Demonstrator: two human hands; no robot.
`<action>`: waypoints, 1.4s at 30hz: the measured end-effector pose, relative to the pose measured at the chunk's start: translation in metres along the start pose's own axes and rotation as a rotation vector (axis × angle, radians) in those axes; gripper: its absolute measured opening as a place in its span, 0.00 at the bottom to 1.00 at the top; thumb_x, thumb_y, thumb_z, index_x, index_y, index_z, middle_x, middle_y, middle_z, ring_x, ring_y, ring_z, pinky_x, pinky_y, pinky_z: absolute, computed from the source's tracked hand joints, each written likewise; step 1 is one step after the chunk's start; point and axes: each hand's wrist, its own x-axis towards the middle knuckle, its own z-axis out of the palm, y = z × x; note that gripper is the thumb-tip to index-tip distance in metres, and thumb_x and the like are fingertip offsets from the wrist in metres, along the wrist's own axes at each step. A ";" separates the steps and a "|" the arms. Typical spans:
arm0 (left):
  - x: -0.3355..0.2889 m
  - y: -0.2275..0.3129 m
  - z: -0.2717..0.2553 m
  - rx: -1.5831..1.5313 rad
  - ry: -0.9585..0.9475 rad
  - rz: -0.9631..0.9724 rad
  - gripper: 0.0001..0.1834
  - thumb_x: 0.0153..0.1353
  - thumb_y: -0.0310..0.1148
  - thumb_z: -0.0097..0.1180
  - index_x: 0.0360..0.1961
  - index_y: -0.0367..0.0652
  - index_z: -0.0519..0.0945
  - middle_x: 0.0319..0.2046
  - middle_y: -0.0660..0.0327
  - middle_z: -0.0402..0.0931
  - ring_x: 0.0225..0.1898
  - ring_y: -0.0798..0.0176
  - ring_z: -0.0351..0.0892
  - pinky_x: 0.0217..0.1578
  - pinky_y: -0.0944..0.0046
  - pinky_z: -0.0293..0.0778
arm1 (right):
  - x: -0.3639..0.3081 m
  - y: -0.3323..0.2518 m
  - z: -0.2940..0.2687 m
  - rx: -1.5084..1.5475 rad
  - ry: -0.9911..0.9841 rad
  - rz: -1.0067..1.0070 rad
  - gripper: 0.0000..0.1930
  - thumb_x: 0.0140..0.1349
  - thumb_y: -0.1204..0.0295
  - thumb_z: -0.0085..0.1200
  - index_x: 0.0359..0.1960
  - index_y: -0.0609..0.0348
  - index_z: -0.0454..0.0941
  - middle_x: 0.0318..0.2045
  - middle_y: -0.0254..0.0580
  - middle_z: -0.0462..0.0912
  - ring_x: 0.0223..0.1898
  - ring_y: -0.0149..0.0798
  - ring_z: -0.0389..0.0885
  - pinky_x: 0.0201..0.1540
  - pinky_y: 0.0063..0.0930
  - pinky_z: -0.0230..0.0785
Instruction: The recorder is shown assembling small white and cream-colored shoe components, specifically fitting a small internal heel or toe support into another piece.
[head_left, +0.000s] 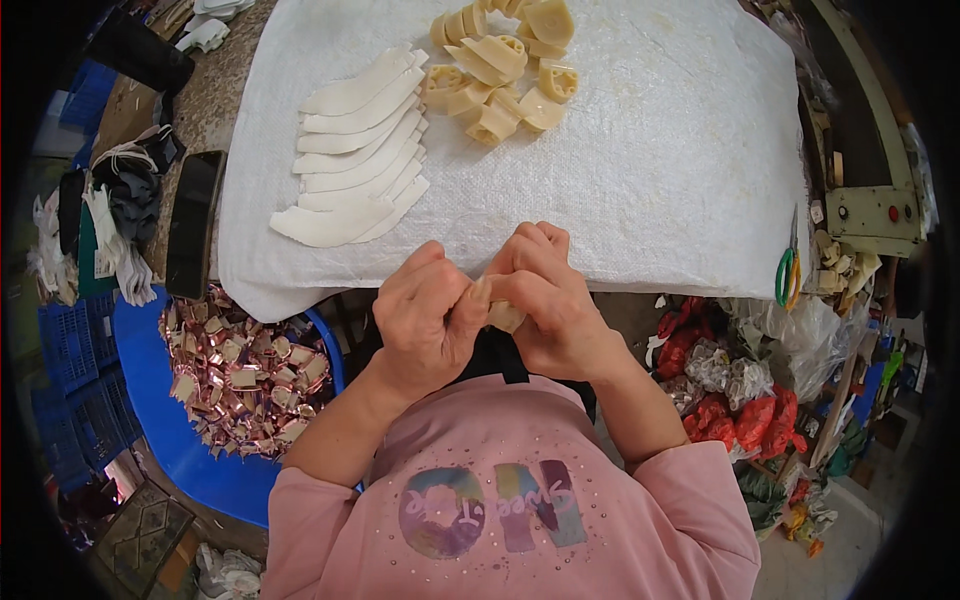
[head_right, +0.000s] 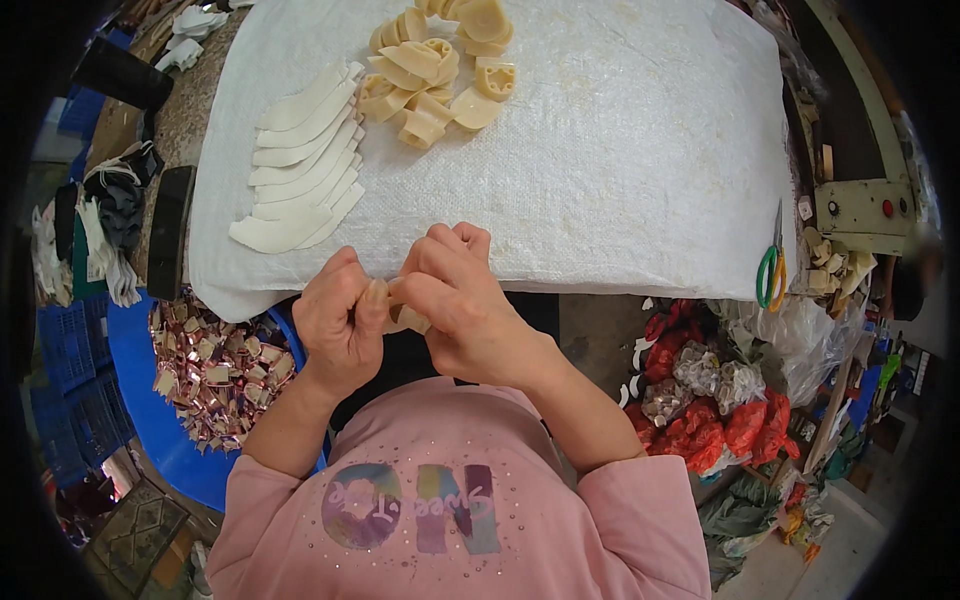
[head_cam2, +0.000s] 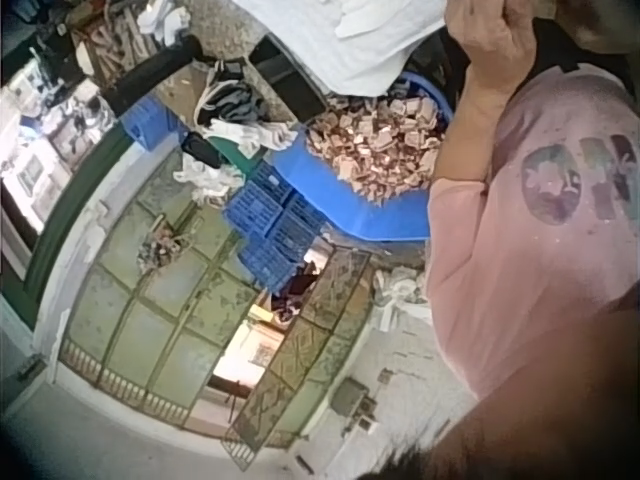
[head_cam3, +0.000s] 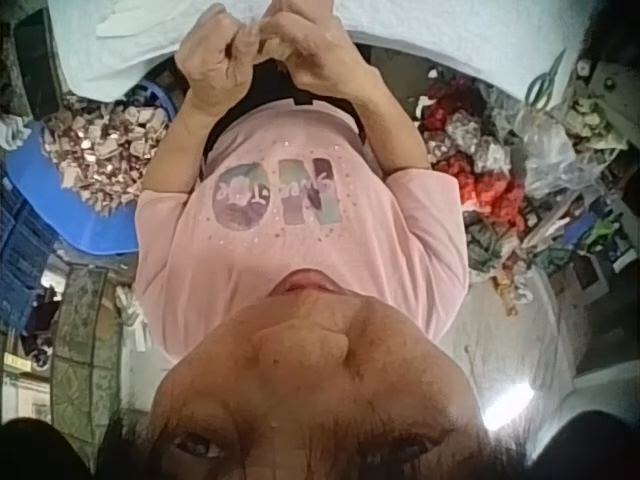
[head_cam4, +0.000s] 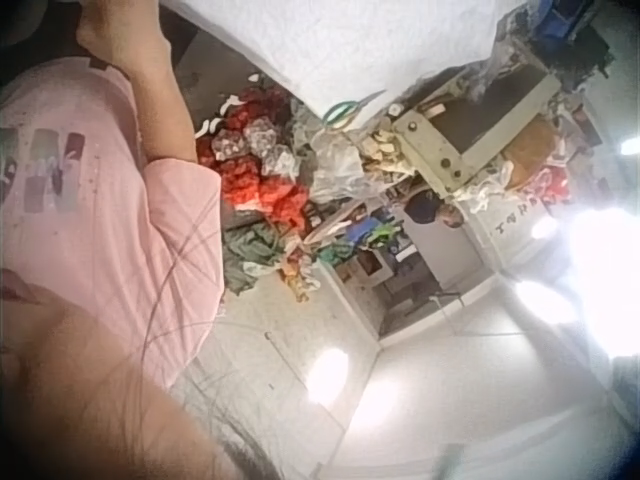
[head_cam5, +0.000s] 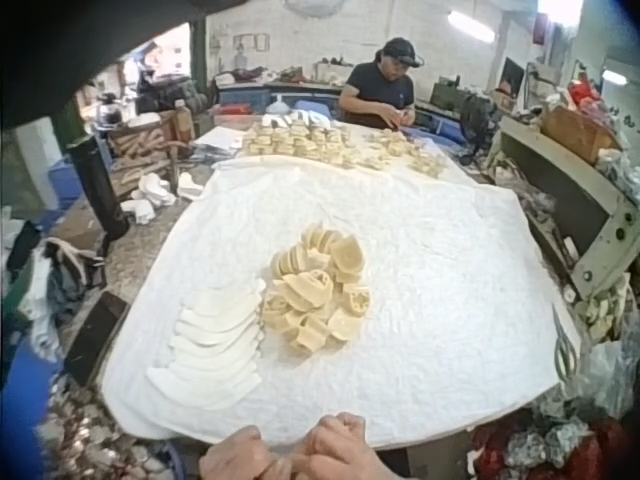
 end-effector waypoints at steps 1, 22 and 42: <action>-0.002 0.001 -0.001 0.002 0.002 -0.002 0.08 0.57 0.29 0.59 0.25 0.38 0.73 0.16 0.61 0.65 0.17 0.61 0.60 0.21 0.63 0.59 | 0.000 -0.001 0.000 -0.053 -0.013 -0.018 0.20 0.34 0.88 0.52 0.34 0.56 0.74 0.28 0.37 0.67 0.34 0.42 0.65 0.41 0.35 0.51; 0.000 0.016 -0.002 -0.278 0.219 0.063 0.15 0.44 0.12 0.57 0.33 0.40 0.76 0.32 0.57 0.70 0.34 0.56 0.73 0.35 0.62 0.73 | -0.024 -0.019 0.017 0.880 0.527 0.535 0.14 0.66 0.67 0.48 0.46 0.66 0.68 0.40 0.46 0.79 0.42 0.30 0.77 0.43 0.24 0.70; -0.003 0.013 0.005 0.126 -0.028 -0.004 0.10 0.46 0.13 0.56 0.28 0.36 0.72 0.35 0.53 0.72 0.33 0.56 0.74 0.30 0.62 0.72 | -0.012 -0.012 -0.006 0.336 0.169 0.439 0.15 0.66 0.68 0.42 0.47 0.65 0.74 0.34 0.46 0.80 0.33 0.34 0.79 0.36 0.25 0.69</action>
